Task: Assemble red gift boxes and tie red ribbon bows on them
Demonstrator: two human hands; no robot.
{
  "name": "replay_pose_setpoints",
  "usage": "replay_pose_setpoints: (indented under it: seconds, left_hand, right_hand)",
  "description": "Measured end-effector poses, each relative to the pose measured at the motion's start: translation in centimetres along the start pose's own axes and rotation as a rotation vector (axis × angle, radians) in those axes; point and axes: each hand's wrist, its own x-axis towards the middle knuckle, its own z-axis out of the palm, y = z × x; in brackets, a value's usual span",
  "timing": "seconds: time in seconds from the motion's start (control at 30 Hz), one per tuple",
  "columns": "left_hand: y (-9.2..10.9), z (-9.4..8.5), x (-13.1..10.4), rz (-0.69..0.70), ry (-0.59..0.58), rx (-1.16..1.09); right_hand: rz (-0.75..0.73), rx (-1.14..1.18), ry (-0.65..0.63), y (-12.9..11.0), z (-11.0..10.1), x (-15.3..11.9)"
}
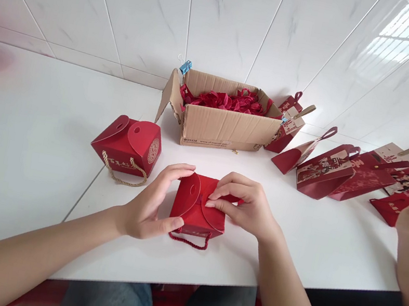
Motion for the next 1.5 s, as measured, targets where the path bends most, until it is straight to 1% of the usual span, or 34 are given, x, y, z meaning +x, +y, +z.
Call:
replay_pose_setpoints:
  seconds: [0.07,0.23,0.4,0.6,0.73,0.9,1.0,1.1,1.3,1.5]
  left_hand:
    - [0.1,0.0,0.1,-0.008,-0.005,-0.001]
    - [0.3,-0.2,0.3,-0.02,-0.009,-0.004]
    - [0.4,-0.1,0.3,-0.013,-0.006,-0.008]
    - [0.3,0.0,0.2,-0.016,-0.007,-0.003]
    - [0.2,0.0,0.1,0.03,-0.006,0.02]
    - [0.7,0.1,0.2,0.009,-0.022,0.017]
    - [1.1,0.2,0.1,0.033,-0.033,0.0]
    - [1.2,0.3,0.0,0.042,-0.038,-0.007]
    - [1.2,0.3,0.1,0.017,-0.045,-0.002]
    - [0.9,0.4,0.1,-0.002,-0.032,-0.019]
  right_hand:
    - [-0.008,-0.033,0.012,-0.1,0.1,0.0]
    - [-0.065,-0.233,0.007,-0.8,0.3,0.1]
    - [-0.031,-0.363,-0.036,-1.2,0.9,0.0]
    - [0.032,-0.296,-0.048,-1.4,1.5,-0.1]
    - [0.076,-0.319,-0.066,-1.6,1.5,-0.2]
    - [0.067,-0.332,-0.115,-2.2,1.1,-0.3]
    - [0.085,-0.328,-0.123,-2.5,1.0,-0.5]
    - [0.091,-0.345,-0.103,-2.7,1.0,-0.6]
    - [0.038,-0.327,-0.056,-2.8,1.3,-0.5]
    - [0.01,-0.236,0.072,-2.8,1.4,-0.4]
